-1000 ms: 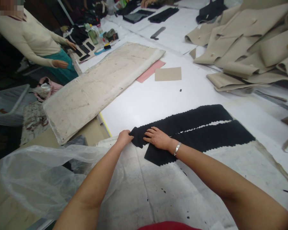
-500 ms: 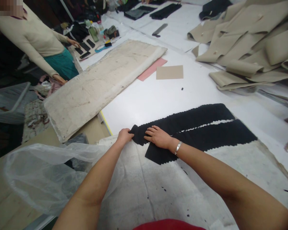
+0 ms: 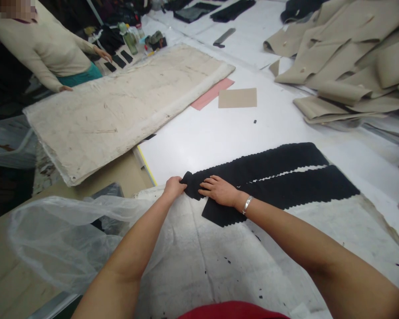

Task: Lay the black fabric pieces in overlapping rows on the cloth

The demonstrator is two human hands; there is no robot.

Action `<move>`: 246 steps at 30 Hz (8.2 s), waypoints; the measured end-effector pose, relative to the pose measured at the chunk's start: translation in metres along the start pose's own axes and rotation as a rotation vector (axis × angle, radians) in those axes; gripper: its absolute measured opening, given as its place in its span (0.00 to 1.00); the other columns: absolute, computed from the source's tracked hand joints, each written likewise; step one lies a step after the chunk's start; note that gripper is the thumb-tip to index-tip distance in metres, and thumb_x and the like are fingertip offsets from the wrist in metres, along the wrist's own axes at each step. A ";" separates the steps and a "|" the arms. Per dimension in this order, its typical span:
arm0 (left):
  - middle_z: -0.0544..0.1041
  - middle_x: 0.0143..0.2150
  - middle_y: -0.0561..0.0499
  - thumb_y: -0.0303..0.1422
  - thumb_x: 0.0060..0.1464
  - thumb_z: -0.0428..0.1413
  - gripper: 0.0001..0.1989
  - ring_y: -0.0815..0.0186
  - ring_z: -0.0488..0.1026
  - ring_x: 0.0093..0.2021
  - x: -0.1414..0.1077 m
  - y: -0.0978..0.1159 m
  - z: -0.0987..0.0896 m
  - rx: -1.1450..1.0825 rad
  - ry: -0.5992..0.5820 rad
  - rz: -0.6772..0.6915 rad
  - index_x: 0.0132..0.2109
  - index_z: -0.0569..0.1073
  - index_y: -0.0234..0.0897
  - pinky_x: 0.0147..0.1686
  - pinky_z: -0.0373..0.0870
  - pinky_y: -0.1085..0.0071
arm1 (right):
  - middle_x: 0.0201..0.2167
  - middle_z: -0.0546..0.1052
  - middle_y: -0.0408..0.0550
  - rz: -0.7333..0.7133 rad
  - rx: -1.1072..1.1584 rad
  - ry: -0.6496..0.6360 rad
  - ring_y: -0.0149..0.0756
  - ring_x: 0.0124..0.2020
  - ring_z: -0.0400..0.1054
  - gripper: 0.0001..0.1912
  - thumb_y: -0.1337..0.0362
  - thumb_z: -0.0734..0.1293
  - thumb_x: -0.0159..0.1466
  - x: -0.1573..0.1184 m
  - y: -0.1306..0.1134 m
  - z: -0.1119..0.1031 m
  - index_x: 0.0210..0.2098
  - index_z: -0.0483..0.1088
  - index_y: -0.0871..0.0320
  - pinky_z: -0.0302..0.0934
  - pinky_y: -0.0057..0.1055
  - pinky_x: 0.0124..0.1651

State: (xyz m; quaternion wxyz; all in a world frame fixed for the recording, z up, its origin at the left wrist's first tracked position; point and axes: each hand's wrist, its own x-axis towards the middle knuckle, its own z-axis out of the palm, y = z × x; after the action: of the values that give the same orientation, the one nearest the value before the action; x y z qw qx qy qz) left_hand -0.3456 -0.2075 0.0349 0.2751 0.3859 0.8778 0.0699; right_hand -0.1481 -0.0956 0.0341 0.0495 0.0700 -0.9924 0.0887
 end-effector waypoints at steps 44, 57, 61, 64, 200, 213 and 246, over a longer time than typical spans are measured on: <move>0.74 0.24 0.51 0.34 0.43 0.56 0.07 0.67 0.70 0.29 -0.006 -0.003 -0.005 0.042 0.003 0.013 0.30 0.72 0.36 0.28 0.61 0.75 | 0.47 0.70 0.51 0.036 -0.042 0.001 0.42 0.51 0.56 0.17 0.68 0.59 0.60 0.002 -0.005 -0.001 0.48 0.67 0.55 0.43 0.44 0.54; 0.74 0.26 0.51 0.33 0.43 0.56 0.07 0.66 0.71 0.32 -0.013 0.002 -0.006 0.047 0.002 -0.024 0.32 0.72 0.36 0.29 0.61 0.75 | 0.51 0.69 0.51 0.005 -0.012 0.016 0.43 0.53 0.57 0.16 0.69 0.57 0.62 0.008 -0.010 0.002 0.47 0.68 0.57 0.45 0.44 0.54; 0.75 0.30 0.50 0.33 0.43 0.56 0.07 0.65 0.70 0.34 -0.013 0.002 -0.004 0.085 0.043 -0.006 0.32 0.71 0.36 0.31 0.60 0.74 | 0.49 0.70 0.51 0.013 0.000 0.039 0.42 0.52 0.58 0.19 0.69 0.56 0.63 0.009 -0.011 0.005 0.52 0.64 0.56 0.47 0.43 0.53; 0.75 0.32 0.49 0.34 0.42 0.57 0.08 0.65 0.70 0.35 -0.014 0.000 -0.003 0.101 0.089 0.004 0.33 0.70 0.37 0.31 0.60 0.74 | 0.49 0.70 0.52 0.003 -0.009 0.038 0.42 0.51 0.59 0.18 0.69 0.56 0.62 0.009 -0.012 0.006 0.51 0.64 0.57 0.47 0.43 0.53; 0.73 0.30 0.50 0.35 0.48 0.55 0.07 0.66 0.69 0.33 -0.036 -0.034 -0.003 0.037 0.144 -0.104 0.34 0.71 0.36 0.33 0.61 0.74 | 0.44 0.70 0.53 0.085 -0.022 0.061 0.42 0.48 0.58 0.16 0.70 0.56 0.62 0.032 -0.037 0.011 0.49 0.64 0.61 0.44 0.44 0.54; 0.68 0.52 0.47 0.29 0.57 0.45 0.15 0.60 0.62 0.49 -0.049 -0.025 0.008 0.440 0.157 0.418 0.51 0.67 0.42 0.46 0.58 0.63 | 0.47 0.70 0.52 0.265 0.155 0.077 0.39 0.51 0.57 0.17 0.71 0.57 0.61 0.026 -0.036 0.011 0.49 0.65 0.58 0.46 0.40 0.55; 0.71 0.45 0.46 0.40 0.46 0.56 0.18 0.62 0.67 0.45 0.006 -0.006 -0.015 0.178 0.154 0.044 0.44 0.71 0.38 0.44 0.62 0.70 | 0.33 0.75 0.57 1.033 0.302 -0.163 0.41 0.37 0.70 0.13 0.57 0.59 0.62 0.063 -0.071 0.011 0.38 0.65 0.62 0.59 0.30 0.37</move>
State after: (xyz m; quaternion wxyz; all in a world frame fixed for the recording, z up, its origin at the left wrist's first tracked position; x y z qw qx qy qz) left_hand -0.3605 -0.2057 0.0430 0.1698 0.4213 0.8905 0.0269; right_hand -0.2009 -0.1756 0.0420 -0.0883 -0.4139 -0.8744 0.2373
